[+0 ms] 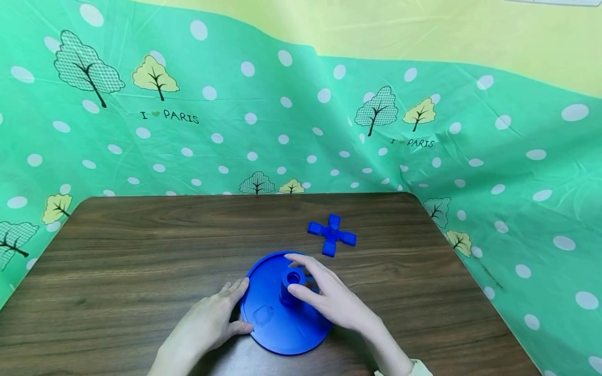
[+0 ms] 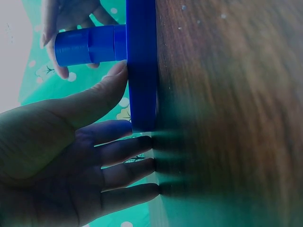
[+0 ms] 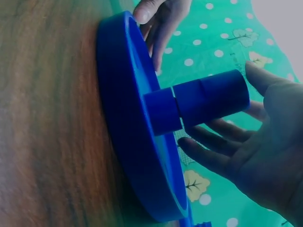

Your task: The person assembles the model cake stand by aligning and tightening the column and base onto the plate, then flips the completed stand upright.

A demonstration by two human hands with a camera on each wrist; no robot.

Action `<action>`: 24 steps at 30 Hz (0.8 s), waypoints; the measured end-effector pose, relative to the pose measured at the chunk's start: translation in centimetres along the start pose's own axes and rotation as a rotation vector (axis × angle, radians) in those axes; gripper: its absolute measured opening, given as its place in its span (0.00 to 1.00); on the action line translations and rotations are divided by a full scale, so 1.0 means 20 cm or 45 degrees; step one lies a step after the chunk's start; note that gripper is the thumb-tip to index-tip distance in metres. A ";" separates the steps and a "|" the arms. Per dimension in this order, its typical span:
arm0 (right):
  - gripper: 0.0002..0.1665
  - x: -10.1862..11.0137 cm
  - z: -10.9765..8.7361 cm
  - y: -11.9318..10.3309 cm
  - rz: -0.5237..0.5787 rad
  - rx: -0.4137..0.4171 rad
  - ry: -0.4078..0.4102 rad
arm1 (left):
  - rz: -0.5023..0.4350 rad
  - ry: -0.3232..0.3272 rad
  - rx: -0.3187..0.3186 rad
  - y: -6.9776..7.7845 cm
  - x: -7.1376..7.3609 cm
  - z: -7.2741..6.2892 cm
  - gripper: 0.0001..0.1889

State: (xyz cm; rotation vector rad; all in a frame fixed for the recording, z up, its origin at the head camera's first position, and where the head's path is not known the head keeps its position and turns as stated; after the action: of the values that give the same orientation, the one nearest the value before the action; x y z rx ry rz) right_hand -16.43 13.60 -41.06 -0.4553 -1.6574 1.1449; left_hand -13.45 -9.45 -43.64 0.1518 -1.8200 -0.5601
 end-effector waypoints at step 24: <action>0.31 0.01 0.01 0.02 0.036 0.015 -0.041 | -0.021 0.007 -0.018 0.00 0.00 0.00 0.47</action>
State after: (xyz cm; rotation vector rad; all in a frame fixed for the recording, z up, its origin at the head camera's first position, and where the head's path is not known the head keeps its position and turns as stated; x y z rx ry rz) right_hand -16.66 13.79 -41.32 -0.4557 -1.6758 1.1879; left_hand -13.44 -9.58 -43.61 0.1590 -1.8109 -0.5834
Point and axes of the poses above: each hand's wrist, its own z-axis towards the middle knuckle, its own x-axis out of the back of the hand, y = z × x, the point moved 5 cm from there along z, towards the middle knuckle, and after that the axes turned 6 degrees about z, right-handed, at the moved point
